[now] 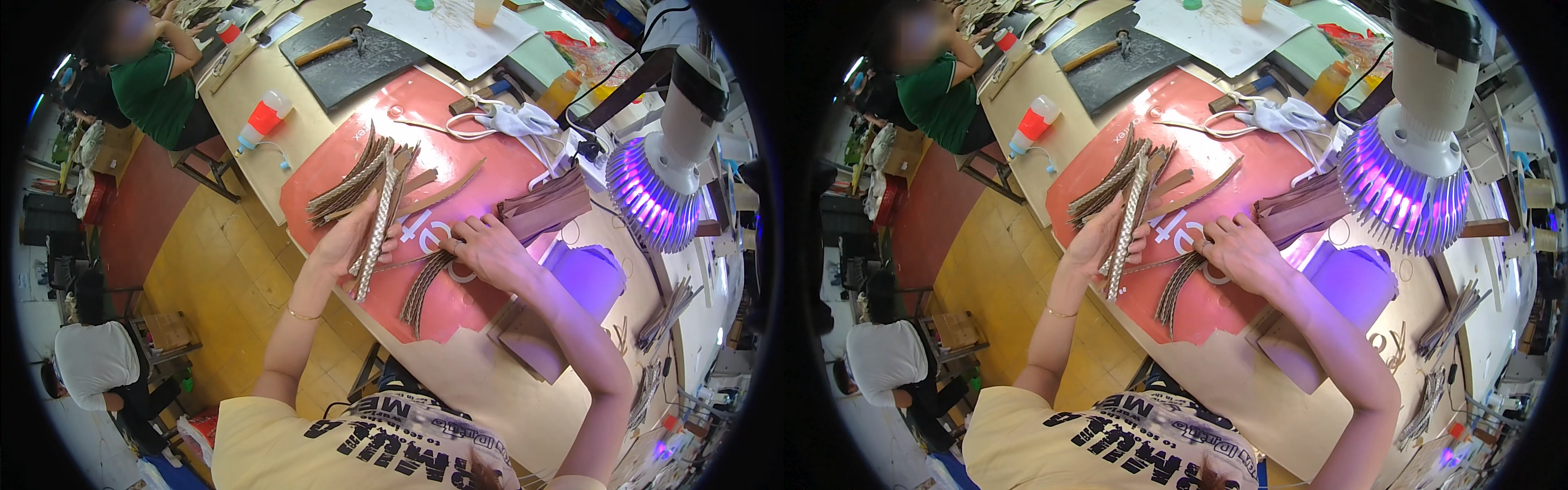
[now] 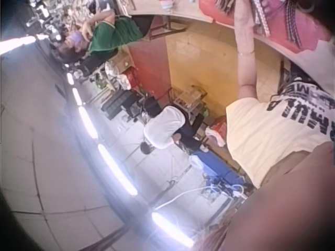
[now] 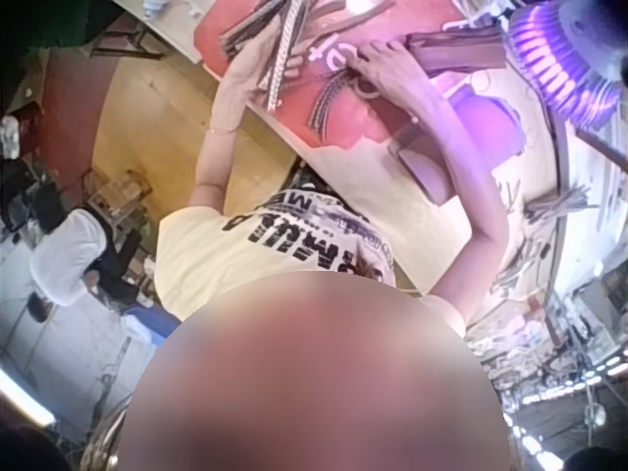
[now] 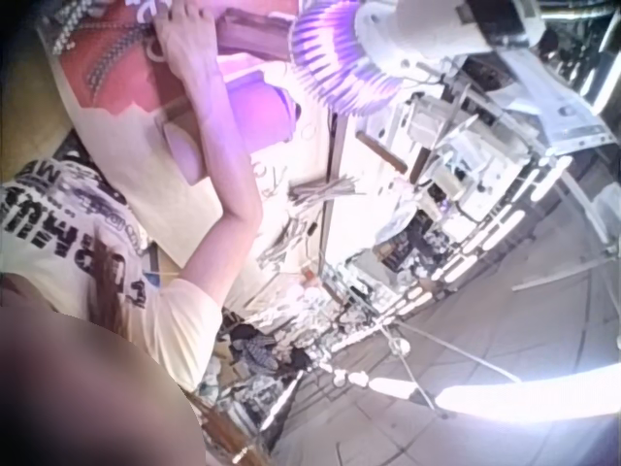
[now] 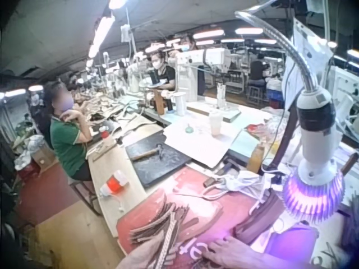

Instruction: The person wraps a braided strap around a cardboard form, then handles multiple braided straps and thin leather strips on a workbench. They align and stack the strips, secure them with a rubber band, and continue organizing materials on the table.

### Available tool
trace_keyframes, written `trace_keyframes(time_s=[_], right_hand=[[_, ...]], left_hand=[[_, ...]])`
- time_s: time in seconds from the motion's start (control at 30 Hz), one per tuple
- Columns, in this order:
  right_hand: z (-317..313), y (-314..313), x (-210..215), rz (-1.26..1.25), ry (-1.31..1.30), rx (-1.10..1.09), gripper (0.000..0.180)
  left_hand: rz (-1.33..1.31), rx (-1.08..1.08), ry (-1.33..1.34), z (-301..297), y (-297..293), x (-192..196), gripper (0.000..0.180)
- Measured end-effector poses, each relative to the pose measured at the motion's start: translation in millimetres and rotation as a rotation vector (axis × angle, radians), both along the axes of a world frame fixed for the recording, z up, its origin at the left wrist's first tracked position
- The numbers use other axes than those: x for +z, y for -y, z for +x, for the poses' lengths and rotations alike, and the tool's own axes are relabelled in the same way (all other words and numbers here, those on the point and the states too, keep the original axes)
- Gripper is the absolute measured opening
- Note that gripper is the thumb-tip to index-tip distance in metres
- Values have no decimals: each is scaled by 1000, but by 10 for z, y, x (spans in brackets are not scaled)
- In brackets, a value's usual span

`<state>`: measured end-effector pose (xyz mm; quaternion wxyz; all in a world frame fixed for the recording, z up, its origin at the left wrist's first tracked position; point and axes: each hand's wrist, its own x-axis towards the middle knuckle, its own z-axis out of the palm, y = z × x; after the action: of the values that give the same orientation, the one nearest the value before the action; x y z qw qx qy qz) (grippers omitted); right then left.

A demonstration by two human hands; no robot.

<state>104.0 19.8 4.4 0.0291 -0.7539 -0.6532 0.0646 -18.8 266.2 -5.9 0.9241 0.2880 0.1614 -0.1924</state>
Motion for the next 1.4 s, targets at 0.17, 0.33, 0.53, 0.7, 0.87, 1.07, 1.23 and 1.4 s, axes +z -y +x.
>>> trace_keyframes(time_s=[0.17,0.33,0.53,0.7,0.87,1.07,1.23,1.4], right_hand=[[-2,-6,33,-16,-17,1,31],[-58,19,74,-74,-60,35,33],[-181,-24,60,-137,3,112,37],[-169,-34,244,-24,-197,-98,53],[-57,-204,485,447,-110,-438,52],[-131,-444,633,548,-102,-304,45],[-78,-485,679,304,-214,-264,35],[-305,-488,679,383,107,-224,38]], left_hand=[[69,-7,-42,3,57,-33,40],[256,170,18,139,173,-19,30],[285,1120,115,447,426,98,29],[168,1245,82,508,678,109,32],[146,1249,44,499,798,76,33],[329,1256,206,494,860,291,33],[401,1078,438,338,863,407,26],[434,1104,481,274,1011,381,18]])
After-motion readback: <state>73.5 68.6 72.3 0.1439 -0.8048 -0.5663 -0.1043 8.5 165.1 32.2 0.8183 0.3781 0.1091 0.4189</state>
